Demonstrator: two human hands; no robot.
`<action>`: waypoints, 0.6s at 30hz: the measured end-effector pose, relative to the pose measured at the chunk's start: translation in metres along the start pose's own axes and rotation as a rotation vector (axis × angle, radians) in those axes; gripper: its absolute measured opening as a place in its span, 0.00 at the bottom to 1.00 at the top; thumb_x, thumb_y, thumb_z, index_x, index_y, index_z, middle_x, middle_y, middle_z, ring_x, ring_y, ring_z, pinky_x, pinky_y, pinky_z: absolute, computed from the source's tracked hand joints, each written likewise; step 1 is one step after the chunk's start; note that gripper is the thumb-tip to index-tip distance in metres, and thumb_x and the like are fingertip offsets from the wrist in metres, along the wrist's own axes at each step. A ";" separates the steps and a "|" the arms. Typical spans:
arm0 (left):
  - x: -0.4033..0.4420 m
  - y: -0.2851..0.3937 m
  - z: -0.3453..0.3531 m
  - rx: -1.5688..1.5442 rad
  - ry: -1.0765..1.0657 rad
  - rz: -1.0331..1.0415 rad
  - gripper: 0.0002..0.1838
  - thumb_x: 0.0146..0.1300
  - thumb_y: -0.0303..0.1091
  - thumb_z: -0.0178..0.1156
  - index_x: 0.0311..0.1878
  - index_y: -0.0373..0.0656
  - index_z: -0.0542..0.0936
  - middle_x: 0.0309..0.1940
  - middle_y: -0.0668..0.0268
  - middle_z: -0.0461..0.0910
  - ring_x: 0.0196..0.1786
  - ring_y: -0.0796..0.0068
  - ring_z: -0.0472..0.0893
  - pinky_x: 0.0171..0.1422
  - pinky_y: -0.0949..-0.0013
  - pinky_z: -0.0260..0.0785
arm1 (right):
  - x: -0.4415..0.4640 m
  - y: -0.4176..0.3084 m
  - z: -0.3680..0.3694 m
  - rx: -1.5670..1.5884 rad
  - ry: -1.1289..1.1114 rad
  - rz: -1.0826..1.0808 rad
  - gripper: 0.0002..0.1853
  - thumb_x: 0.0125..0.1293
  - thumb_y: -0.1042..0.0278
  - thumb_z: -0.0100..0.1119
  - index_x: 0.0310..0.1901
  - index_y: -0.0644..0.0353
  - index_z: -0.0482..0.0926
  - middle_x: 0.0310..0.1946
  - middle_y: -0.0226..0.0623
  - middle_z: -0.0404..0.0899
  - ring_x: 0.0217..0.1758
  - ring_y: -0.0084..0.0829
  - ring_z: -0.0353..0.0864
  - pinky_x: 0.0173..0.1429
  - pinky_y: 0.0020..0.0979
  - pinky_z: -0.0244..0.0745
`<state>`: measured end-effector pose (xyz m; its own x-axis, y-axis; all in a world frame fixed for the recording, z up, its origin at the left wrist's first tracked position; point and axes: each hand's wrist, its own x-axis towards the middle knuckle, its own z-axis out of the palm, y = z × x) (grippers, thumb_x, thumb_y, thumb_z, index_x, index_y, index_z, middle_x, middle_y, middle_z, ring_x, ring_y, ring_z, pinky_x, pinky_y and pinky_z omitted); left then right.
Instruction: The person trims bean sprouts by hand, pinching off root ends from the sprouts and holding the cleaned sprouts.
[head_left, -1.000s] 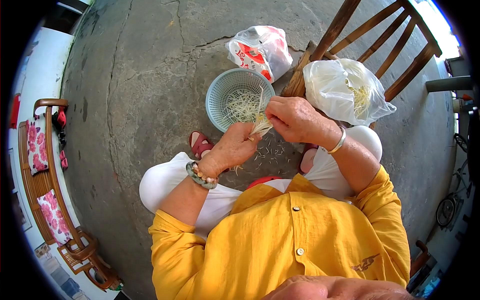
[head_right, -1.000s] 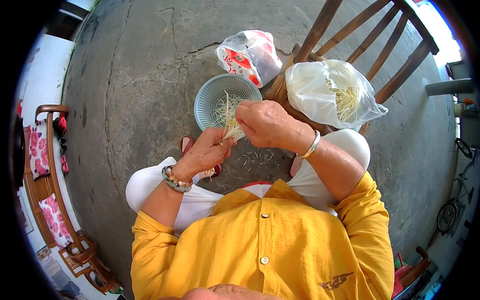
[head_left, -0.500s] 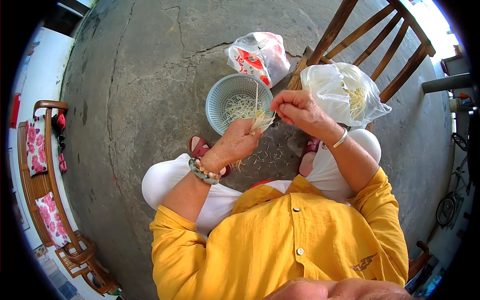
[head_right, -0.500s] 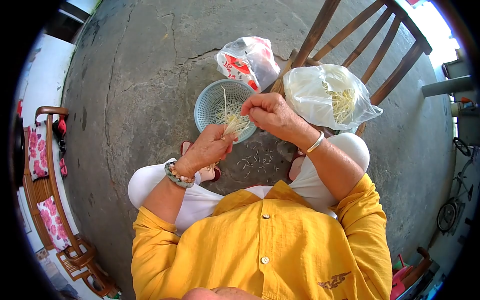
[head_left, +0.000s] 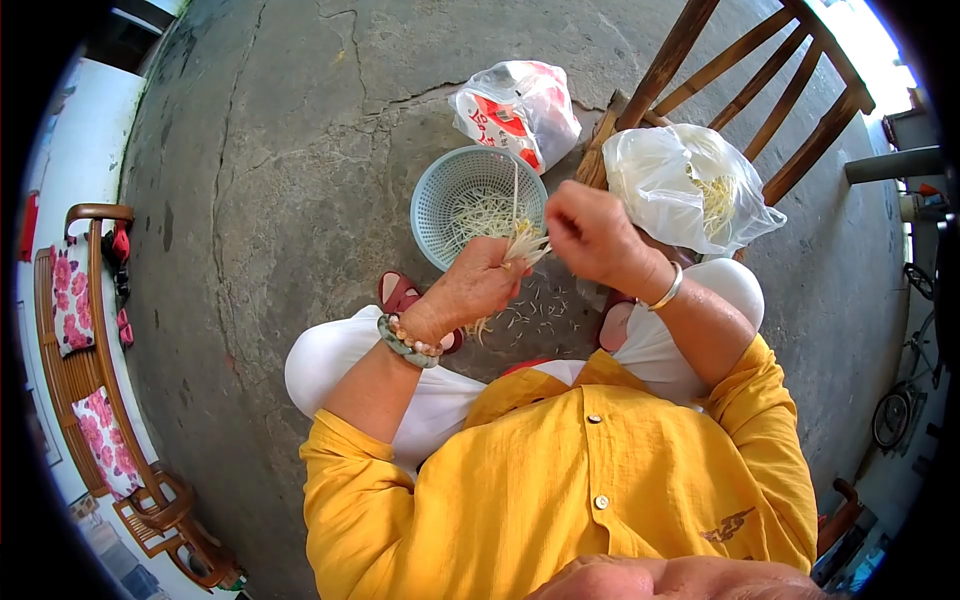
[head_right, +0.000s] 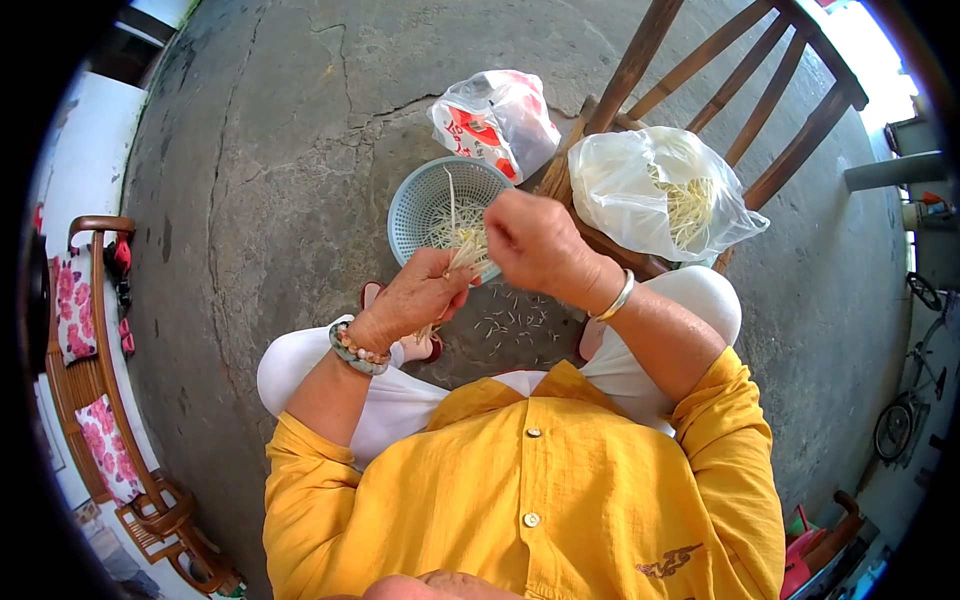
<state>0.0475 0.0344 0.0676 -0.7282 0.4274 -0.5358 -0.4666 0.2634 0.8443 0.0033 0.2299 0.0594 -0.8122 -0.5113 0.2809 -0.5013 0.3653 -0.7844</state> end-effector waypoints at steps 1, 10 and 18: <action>-0.001 0.001 -0.001 -0.057 -0.010 -0.014 0.12 0.69 0.36 0.51 0.36 0.36 0.77 0.18 0.72 0.72 0.18 0.85 0.68 0.21 0.80 0.59 | 0.003 -0.004 -0.008 0.174 -0.011 0.159 0.04 0.59 0.73 0.53 0.33 0.64 0.74 0.21 0.28 0.71 0.22 0.23 0.70 0.27 0.26 0.67; -0.019 0.009 -0.009 -0.350 -0.107 -0.082 0.13 0.67 0.37 0.52 0.38 0.35 0.77 0.18 0.70 0.73 0.16 0.84 0.68 0.21 0.80 0.58 | 0.014 -0.001 -0.028 1.035 -0.037 0.645 0.06 0.63 0.75 0.48 0.37 0.65 0.76 0.20 0.26 0.68 0.19 0.14 0.61 0.21 0.17 0.54; -0.016 0.003 -0.010 -0.504 -0.015 -0.137 0.15 0.65 0.35 0.48 0.44 0.33 0.77 0.24 0.67 0.77 0.21 0.79 0.75 0.25 0.76 0.70 | 0.005 -0.007 -0.021 1.011 -0.252 0.569 0.10 0.68 0.66 0.55 0.38 0.67 0.77 0.21 0.26 0.68 0.19 0.14 0.60 0.22 0.16 0.54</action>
<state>0.0522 0.0196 0.0785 -0.6380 0.4316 -0.6378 -0.7435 -0.1297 0.6560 -0.0039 0.2408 0.0779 -0.7037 -0.6542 -0.2771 0.4677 -0.1331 -0.8738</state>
